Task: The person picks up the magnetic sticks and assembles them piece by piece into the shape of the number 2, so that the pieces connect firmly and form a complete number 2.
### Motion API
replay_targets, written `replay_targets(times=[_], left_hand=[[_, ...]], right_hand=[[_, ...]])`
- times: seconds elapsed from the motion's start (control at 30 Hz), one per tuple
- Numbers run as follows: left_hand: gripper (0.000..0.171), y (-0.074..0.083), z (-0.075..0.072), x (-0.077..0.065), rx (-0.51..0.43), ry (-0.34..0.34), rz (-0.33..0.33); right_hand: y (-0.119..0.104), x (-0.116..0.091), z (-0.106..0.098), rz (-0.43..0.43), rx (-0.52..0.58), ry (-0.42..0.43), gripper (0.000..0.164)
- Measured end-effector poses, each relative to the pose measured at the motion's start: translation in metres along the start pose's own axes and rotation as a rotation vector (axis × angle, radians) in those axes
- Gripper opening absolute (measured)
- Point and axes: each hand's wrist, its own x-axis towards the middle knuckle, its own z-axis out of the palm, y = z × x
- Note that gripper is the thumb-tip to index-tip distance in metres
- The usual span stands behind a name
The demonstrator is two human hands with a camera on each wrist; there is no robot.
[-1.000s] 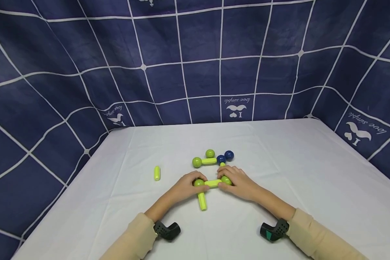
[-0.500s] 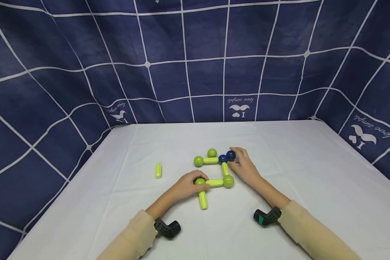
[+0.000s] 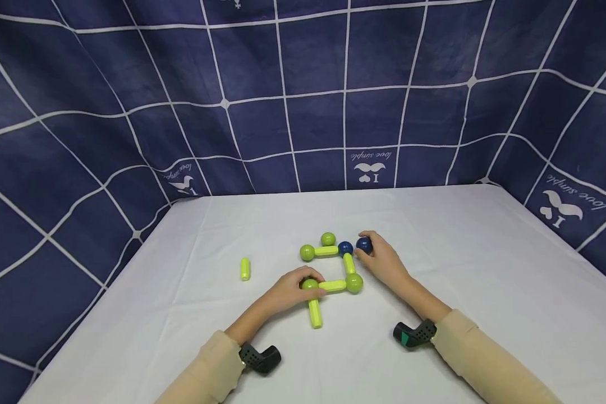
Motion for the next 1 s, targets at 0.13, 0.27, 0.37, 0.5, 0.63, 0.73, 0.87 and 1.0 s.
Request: replay_targets(times=[0.13,0.27,0.37,0.5,0.63,0.73,0.87,1.0], left_hand=[[0.024,0.004,-0.002,0.000,-0.020,-0.009,0.001],[0.026,0.007,-0.006,0.000,-0.037,-0.026,0.001],[0.026,0.005,-0.006,0.000,-0.043,-0.027,0.010],[0.026,0.000,-0.003,0.001,-0.053,-0.030,0.017],[0.025,-0.004,-0.001,0.001,-0.045,-0.005,0.017],[0.024,-0.004,-0.001,0.001,-0.039,0.014,0.005],[0.024,-0.004,-0.001,0.001,-0.040,0.009,-0.008],[0.023,-0.003,-0.003,0.002,-0.041,0.016,-0.010]], right_hand=[[-0.016,-0.010,-0.008,-0.045,0.065,0.030,0.041],[-0.037,-0.027,-0.007,-0.211,0.077,0.035,0.039],[-0.049,-0.042,-0.001,-0.339,0.088,0.018,0.037],[-0.055,-0.064,0.008,-0.442,0.127,-0.066,0.032],[-0.059,-0.079,0.014,-0.512,0.169,-0.199,0.030],[-0.061,-0.084,0.016,-0.539,0.173,-0.336,0.030],[-0.062,-0.088,0.019,-0.553,0.158,-0.509,0.030],[-0.063,-0.089,0.022,-0.591,0.136,-0.576,0.030]])
